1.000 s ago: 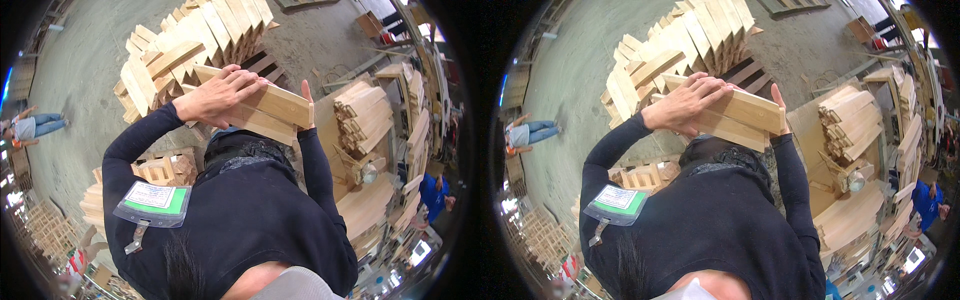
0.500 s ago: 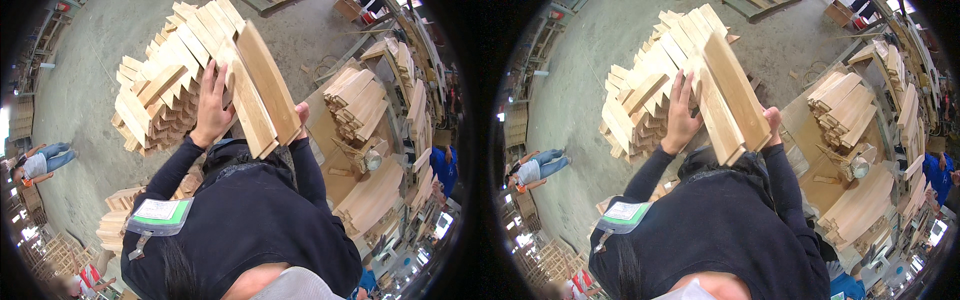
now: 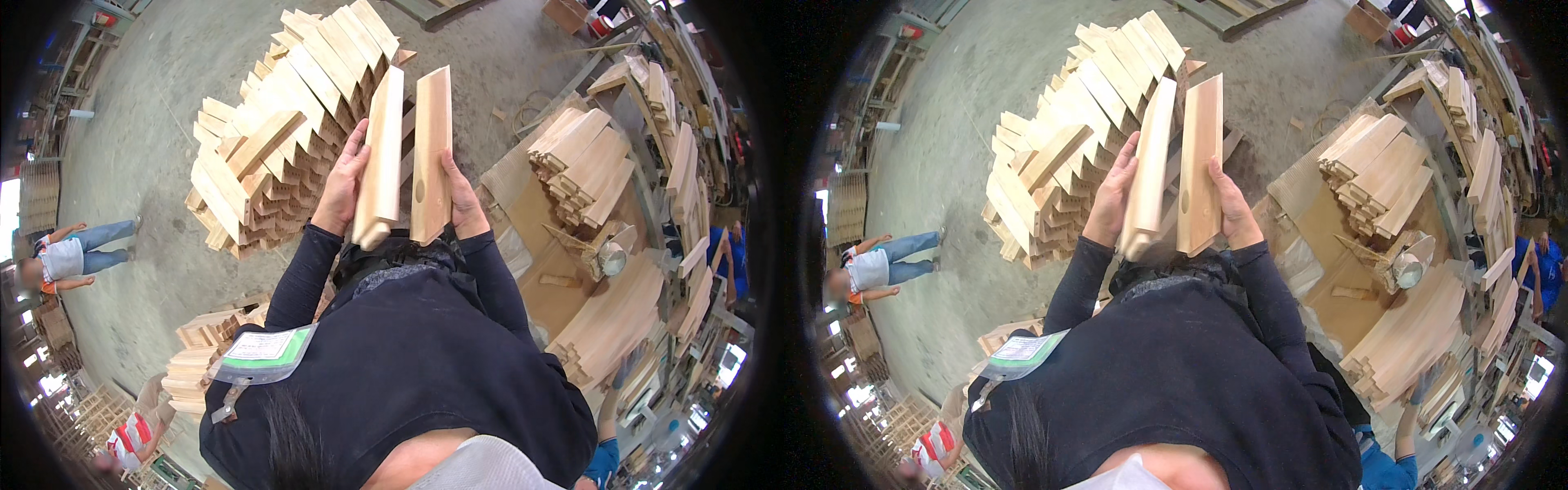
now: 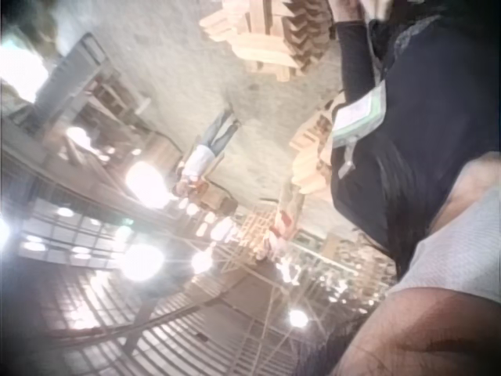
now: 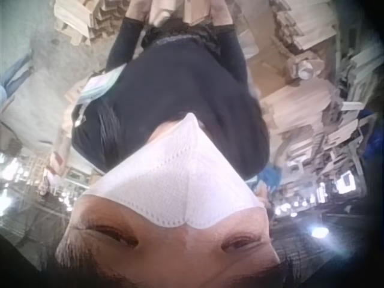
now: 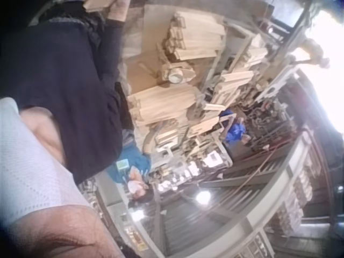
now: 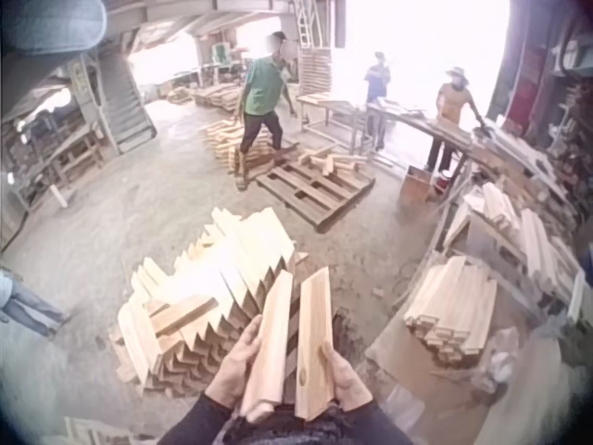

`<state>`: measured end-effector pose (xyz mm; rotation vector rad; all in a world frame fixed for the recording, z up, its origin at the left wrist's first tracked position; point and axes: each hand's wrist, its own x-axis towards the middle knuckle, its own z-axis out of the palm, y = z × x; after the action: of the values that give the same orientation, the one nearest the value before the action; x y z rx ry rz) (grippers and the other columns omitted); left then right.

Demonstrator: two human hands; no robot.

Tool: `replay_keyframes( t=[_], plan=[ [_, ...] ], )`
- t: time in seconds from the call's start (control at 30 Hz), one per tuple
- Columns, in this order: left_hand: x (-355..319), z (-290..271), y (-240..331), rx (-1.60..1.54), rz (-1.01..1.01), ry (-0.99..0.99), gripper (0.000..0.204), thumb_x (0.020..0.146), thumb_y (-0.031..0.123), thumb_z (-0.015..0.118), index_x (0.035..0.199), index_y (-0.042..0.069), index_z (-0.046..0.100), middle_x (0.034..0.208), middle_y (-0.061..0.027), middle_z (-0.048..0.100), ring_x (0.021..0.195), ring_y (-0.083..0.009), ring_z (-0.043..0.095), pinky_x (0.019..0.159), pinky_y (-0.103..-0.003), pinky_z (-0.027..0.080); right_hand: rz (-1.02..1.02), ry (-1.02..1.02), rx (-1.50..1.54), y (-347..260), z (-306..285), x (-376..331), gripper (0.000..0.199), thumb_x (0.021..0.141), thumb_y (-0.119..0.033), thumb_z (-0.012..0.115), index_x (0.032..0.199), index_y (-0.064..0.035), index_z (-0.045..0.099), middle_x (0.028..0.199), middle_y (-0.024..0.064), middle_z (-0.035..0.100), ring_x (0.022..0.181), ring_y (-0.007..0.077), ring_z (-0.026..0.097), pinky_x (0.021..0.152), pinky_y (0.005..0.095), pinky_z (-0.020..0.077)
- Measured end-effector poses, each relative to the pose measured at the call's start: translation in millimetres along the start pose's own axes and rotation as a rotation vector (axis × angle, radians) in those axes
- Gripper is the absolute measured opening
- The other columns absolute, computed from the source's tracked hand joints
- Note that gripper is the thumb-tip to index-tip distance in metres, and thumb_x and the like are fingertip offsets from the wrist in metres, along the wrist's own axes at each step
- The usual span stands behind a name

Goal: The person picks up wooden pieces with pre-drilled holes from a stack and applies glue into the holes using a small brush. They handle the pieces one at a time, dip the brush into a container, and apply the adhesive before placing the pieces back on the table.

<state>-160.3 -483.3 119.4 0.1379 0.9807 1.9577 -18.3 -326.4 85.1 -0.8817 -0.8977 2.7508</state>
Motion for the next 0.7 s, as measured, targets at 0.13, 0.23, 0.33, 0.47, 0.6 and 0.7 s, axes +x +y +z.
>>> replay_keyframes(
  t=[0.13, 0.23, 0.33, 0.47, 0.6, 0.7],
  plan=[
    [-7.6, 5.1, 12.7, -0.416, -0.091, -0.163, 0.051, 0.103, 0.023, 0.040, 0.151, 0.012, 0.028, 0.147, -0.0167, 0.038, 0.086, -0.0153, 0.052, 0.071, -0.025, 0.049, -0.005, -0.480, 0.607, -10.7, 10.0, -19.6, 0.056, 0.096, -0.035, 0.054, 0.139, -0.0039, 0.036, 0.087, 0.0037, 0.051, 0.070, 0.0130, 0.055, 0.075, 0.0301, 0.0456],
    [-7.3, 5.0, 16.6, -0.550, -0.113, -0.284, 0.056, 0.100, 0.018, 0.045, 0.152, 0.012, 0.025, 0.153, -0.0170, 0.028, 0.085, -0.0167, 0.052, 0.071, -0.025, 0.049, 0.019, -0.702, 0.899, 3.1, -19.8, -9.1, 0.072, 0.092, -0.019, 0.055, 0.151, -0.0074, 0.016, 0.078, 0.0028, 0.046, 0.065, 0.0136, 0.055, 0.075, 0.0334, 0.0432],
    [-1.3, -1.2, 9.9, -0.729, -0.118, -0.382, 0.060, 0.100, 0.022, 0.045, 0.153, 0.010, 0.020, 0.156, -0.0203, 0.019, 0.083, -0.0195, 0.052, 0.070, -0.028, 0.049, 0.038, -0.795, 0.964, -8.2, -4.2, -20.1, 0.064, 0.099, -0.009, 0.039, 0.155, -0.0111, 0.006, 0.071, 0.0037, 0.047, 0.058, 0.0146, 0.055, 0.070, 0.0324, 0.0435],
    [-0.8, -1.1, 8.0, -0.848, -0.141, -0.408, 0.058, 0.101, 0.024, 0.042, 0.152, 0.008, 0.020, 0.156, -0.0223, 0.018, 0.081, -0.0207, 0.051, 0.069, -0.029, 0.047, 0.025, -0.856, 0.998, -15.5, 1.3, -27.1, 0.066, 0.099, -0.013, 0.043, 0.155, -0.0113, 0.006, 0.072, 0.0039, 0.047, 0.059, 0.0144, 0.055, 0.072, 0.0329, 0.0434],
    [-1.0, -5.3, 8.0, -0.868, -0.155, -0.410, 0.060, 0.103, 0.031, 0.038, 0.153, 0.009, 0.015, 0.158, -0.0174, 0.018, 0.081, -0.0210, 0.053, 0.069, -0.028, 0.048, 0.029, -0.877, 0.982, -17.2, 4.1, -31.2, 0.069, 0.099, -0.016, 0.046, 0.154, -0.0116, 0.006, 0.074, 0.0042, 0.048, 0.061, 0.0141, 0.054, 0.073, 0.0334, 0.0433],
    [0.0, -2.8, 7.9, -0.853, -0.170, -0.416, 0.058, 0.103, 0.029, 0.037, 0.153, 0.008, 0.014, 0.157, -0.0188, 0.020, 0.081, -0.0218, 0.053, 0.067, -0.028, 0.047, 0.031, -0.840, 0.885, -17.6, 0.4, -32.1, 0.074, 0.098, -0.019, 0.051, 0.155, -0.0127, 0.005, 0.074, 0.0038, 0.048, 0.060, 0.0139, 0.054, 0.072, 0.0327, 0.0435]
  ],
)
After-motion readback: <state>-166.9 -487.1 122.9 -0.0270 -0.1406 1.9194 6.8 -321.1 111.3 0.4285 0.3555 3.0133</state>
